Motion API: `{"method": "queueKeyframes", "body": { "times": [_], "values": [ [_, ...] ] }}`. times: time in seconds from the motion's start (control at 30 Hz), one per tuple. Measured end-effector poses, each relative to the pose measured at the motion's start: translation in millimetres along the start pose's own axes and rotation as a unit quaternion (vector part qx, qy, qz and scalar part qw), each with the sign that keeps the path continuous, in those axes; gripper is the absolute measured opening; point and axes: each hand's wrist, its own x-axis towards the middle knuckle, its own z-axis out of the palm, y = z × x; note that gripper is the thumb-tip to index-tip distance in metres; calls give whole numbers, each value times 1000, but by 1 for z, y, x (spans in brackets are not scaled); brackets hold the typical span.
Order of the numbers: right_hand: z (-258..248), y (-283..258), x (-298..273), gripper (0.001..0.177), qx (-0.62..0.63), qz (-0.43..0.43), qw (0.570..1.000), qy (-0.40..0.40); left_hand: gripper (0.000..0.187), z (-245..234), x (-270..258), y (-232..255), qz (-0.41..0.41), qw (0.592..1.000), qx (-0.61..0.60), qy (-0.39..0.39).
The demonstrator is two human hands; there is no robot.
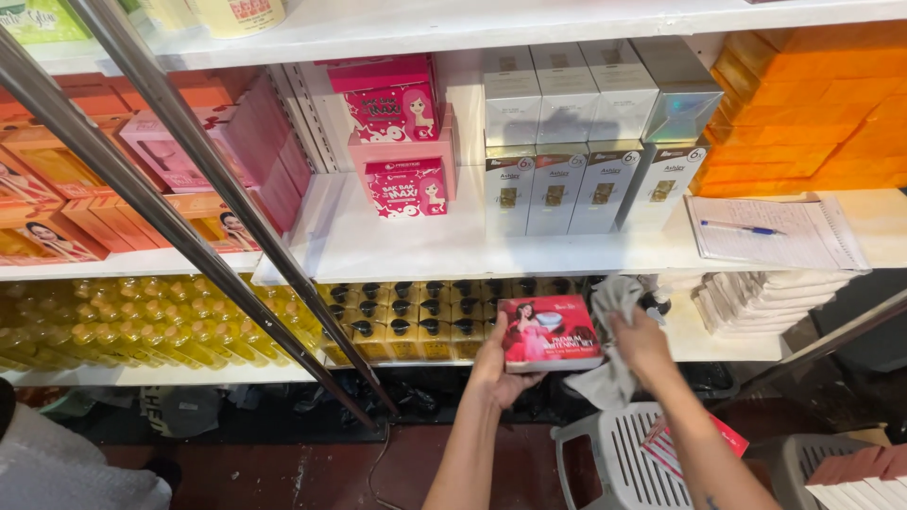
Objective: Cleaning and wiping beauty product boxes on a store shelf using a cloth.
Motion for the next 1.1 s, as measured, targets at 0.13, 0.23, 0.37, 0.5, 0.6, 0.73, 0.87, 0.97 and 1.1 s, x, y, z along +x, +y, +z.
{"method": "queueKeyframes", "body": {
  "times": [0.13, 0.23, 0.37, 0.5, 0.6, 0.73, 0.87, 0.97, 1.1],
  "values": [
    [-20, -11, -7, 56, 166, -64, 982, 61, 65, 34, -22, 18, 10, 1000, 23, 4],
    [-26, -85, -69, 51, 135, -150, 976, 81, 59, 60, -35, 15, 16, 999, 44, 12],
    [23, -94, -101, 48, 18, -275, 959, 60, 51, 20, 19, -30, 83, 992, 61, -69],
    [50, -53, -89, 47, -90, -360, 923, 98, 53, 8, 35, -44, 125, 987, 81, -62],
    [47, 0, -48, 47, -103, -330, 929, 130, 54, 66, -30, -12, 57, 997, 46, 8],
    [0, 11, -37, 49, 133, -137, 980, 60, 55, 69, -38, -7, 69, 994, 72, 45],
    [-18, 10, -48, 53, 517, 147, 828, -160, 58, 77, -37, -7, 65, 997, 36, 38],
    [-18, 17, -45, 48, 584, 148, 775, -190, 60, 74, -26, -13, 58, 997, 40, 30],
    [-23, -3, -51, 44, 509, 42, 856, -82, 58, 62, 1, -30, 102, 975, 146, 136]
  ]
}}
